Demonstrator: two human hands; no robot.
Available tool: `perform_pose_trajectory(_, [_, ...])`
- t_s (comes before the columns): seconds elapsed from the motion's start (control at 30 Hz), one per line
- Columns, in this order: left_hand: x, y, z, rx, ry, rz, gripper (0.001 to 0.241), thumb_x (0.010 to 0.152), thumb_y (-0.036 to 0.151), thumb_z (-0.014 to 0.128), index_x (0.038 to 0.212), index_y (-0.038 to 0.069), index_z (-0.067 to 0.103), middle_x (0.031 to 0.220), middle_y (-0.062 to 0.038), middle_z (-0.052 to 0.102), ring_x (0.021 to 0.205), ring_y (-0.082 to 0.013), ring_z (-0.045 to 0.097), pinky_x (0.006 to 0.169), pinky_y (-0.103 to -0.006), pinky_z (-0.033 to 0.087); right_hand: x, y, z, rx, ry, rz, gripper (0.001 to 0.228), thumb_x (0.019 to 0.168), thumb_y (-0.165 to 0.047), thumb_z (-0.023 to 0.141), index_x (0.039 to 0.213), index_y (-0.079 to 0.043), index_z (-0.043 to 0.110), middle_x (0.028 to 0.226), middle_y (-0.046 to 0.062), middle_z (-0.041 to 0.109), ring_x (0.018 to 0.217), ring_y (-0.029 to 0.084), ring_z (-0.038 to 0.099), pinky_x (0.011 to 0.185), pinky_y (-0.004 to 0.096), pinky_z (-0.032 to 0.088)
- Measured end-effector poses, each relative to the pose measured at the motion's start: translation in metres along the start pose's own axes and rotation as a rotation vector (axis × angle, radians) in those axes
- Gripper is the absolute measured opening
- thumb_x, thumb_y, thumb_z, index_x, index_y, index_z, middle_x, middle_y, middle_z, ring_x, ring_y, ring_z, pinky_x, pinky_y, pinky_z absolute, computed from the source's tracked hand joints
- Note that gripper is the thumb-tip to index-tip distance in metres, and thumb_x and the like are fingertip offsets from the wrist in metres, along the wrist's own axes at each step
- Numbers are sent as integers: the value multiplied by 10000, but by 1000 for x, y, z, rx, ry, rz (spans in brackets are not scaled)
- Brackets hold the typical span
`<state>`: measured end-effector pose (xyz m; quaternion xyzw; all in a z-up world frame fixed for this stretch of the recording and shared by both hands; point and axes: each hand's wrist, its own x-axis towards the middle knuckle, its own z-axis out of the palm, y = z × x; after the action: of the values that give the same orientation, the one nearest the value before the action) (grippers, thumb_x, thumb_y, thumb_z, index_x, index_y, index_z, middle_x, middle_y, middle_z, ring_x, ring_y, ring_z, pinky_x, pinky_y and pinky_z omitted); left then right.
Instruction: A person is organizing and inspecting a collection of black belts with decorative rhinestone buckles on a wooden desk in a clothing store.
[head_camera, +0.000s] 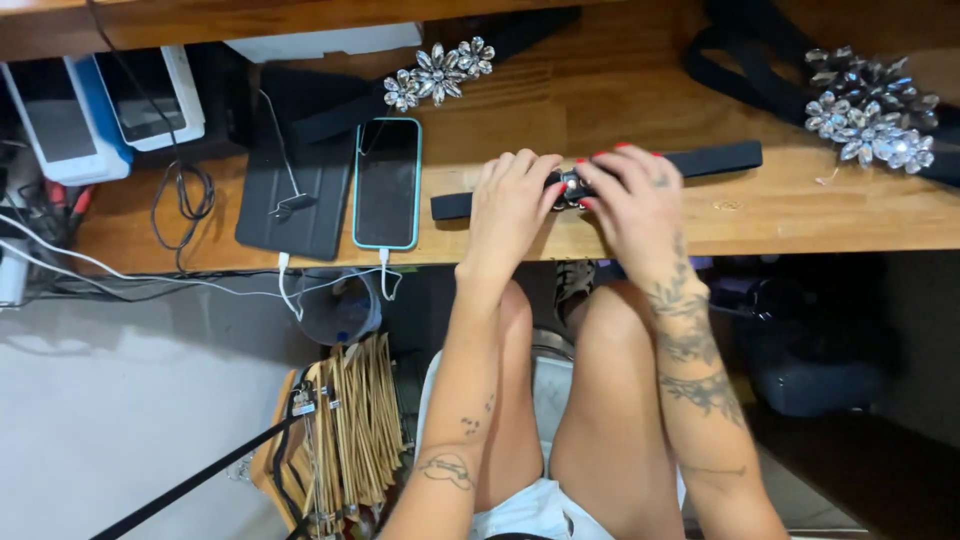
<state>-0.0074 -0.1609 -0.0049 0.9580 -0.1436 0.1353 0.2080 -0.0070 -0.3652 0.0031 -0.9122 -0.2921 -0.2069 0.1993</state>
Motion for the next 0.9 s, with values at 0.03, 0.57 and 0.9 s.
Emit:
perform_pose_trajectory(0.03, [-1,-1,-1,3,-2,0,282,959,353,696,1205,232,631,968,49,573,949,-160,595,966,-353,455,-3,1,8,3,1,1,384,982,-259,723,1363,-234,681,1268,43,645,1274,281,567,1083,477,386])
perform_pose_trajectory(0.57, [36,-26,-41,-958,-182,-292,207,986,330,665,864,164,651,573,-13,569,593,-140,526,627,-286,466,73,-20,-10,474,-117,193,339,976,-199,730,1311,-197,677,1164,50,600,1132,324,625,989,462,493])
perform_pose_trajectory(0.9, [33,-19,14,-1597,131,-286,318,1063,247,541,792,85,573,584,-5,515,529,-45,479,503,-175,407,73,-41,10,396,121,260,325,999,-461,731,1130,-172,666,736,-1,444,751,214,551,788,360,470])
